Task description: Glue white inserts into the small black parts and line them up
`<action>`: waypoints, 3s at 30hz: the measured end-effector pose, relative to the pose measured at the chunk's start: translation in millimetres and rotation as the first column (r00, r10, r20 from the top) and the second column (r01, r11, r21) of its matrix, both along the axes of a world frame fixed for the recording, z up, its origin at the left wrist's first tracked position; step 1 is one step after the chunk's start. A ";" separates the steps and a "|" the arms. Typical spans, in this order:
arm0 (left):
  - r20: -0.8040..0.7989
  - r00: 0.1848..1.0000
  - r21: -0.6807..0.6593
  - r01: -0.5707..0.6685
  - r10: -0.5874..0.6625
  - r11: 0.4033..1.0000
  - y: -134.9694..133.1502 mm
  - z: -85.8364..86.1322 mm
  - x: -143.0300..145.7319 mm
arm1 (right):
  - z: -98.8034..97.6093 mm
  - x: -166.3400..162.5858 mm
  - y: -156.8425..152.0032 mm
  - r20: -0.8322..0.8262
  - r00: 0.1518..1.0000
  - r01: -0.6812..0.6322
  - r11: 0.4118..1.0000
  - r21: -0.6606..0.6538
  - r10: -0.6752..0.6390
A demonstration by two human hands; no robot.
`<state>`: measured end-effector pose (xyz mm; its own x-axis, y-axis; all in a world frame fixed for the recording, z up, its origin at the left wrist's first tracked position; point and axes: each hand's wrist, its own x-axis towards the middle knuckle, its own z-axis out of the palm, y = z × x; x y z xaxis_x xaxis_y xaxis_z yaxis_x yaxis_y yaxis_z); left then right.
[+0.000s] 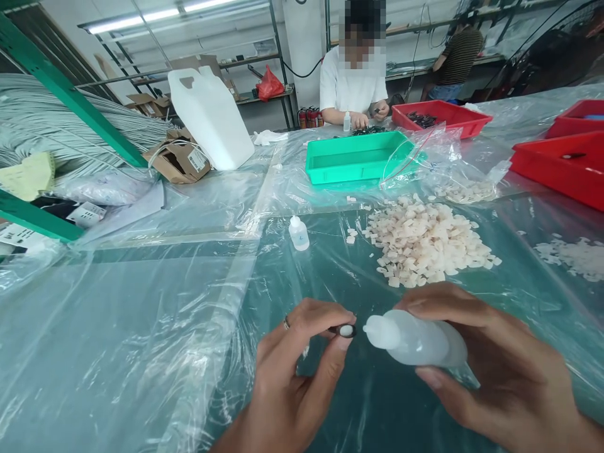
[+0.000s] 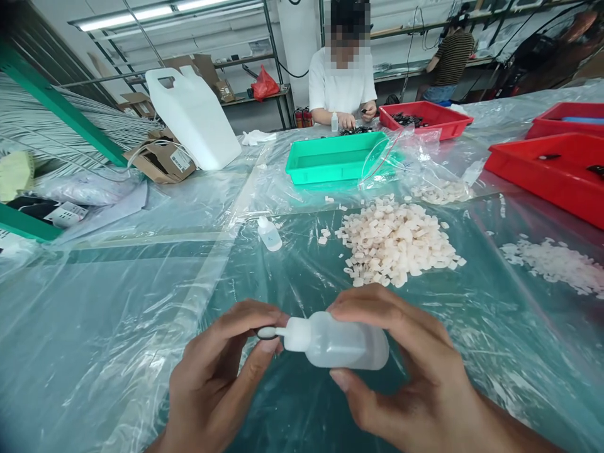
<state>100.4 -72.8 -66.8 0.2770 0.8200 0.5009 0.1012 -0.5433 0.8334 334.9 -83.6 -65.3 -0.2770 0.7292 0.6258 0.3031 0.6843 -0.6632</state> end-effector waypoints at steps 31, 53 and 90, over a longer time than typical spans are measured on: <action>-0.055 0.998 -0.022 -0.003 0.002 1.000 -0.2 -1.8 -0.7 | 19.6 -1.0 -7.4 0.105 0.979 0.156 0.971 0.183 -0.177; -0.048 0.999 -0.053 0.016 -0.019 0.998 -3.0 1.2 2.2 | 20.9 0.0 -7.4 0.092 0.983 0.150 0.980 0.129 -0.162; -0.061 0.998 -0.078 0.027 -0.032 0.997 -2.9 2.3 2.8 | 19.5 6.0 -10.0 0.192 0.941 0.217 0.931 0.292 -0.279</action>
